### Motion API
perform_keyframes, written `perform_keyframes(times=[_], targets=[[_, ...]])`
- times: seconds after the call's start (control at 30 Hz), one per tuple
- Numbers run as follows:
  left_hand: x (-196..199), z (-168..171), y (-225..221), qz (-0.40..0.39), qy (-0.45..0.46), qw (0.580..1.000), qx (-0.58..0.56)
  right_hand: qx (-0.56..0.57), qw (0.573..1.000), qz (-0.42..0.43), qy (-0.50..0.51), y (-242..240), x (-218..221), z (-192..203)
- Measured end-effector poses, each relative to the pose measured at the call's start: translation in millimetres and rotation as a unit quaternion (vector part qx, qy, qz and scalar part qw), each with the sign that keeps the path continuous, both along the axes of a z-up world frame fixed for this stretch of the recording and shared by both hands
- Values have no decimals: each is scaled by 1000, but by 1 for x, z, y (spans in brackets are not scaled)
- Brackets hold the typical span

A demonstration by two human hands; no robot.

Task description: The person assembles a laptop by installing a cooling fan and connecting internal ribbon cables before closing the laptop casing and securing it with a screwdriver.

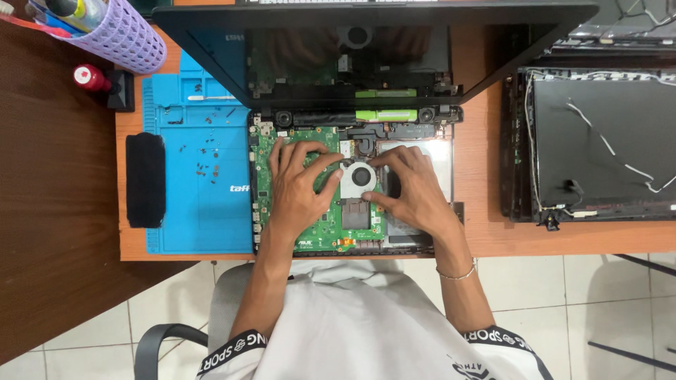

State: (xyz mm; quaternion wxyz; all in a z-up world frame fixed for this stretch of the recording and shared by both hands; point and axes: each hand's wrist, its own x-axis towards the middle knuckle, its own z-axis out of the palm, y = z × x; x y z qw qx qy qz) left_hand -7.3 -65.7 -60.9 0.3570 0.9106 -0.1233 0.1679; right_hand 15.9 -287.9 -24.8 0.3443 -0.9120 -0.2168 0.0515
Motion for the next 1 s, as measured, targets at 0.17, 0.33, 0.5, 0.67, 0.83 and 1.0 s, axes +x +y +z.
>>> perform_keyframes(times=[0.17,0.33,0.5,0.67,0.83,1.0], targets=[[1,1,2,-7,6,1000,0,-2,1000,-14,21,1,0,-1],[2,2,3,-15,22,1000,5,4,999,-22,28,0,-1,-3],[4,1,4,-20,29,999,13,8,999,-30,34,-1,-1,-5],[2,-1,5,-26,37,999,8,10,999,-32,35,-1,-3,-7],[3,-2,5,-25,38,999,6,15,999,-29,35,-1,-1,-6],[4,-2,5,-26,36,999,7,11,999,-26,23,-1,-1,-8]])
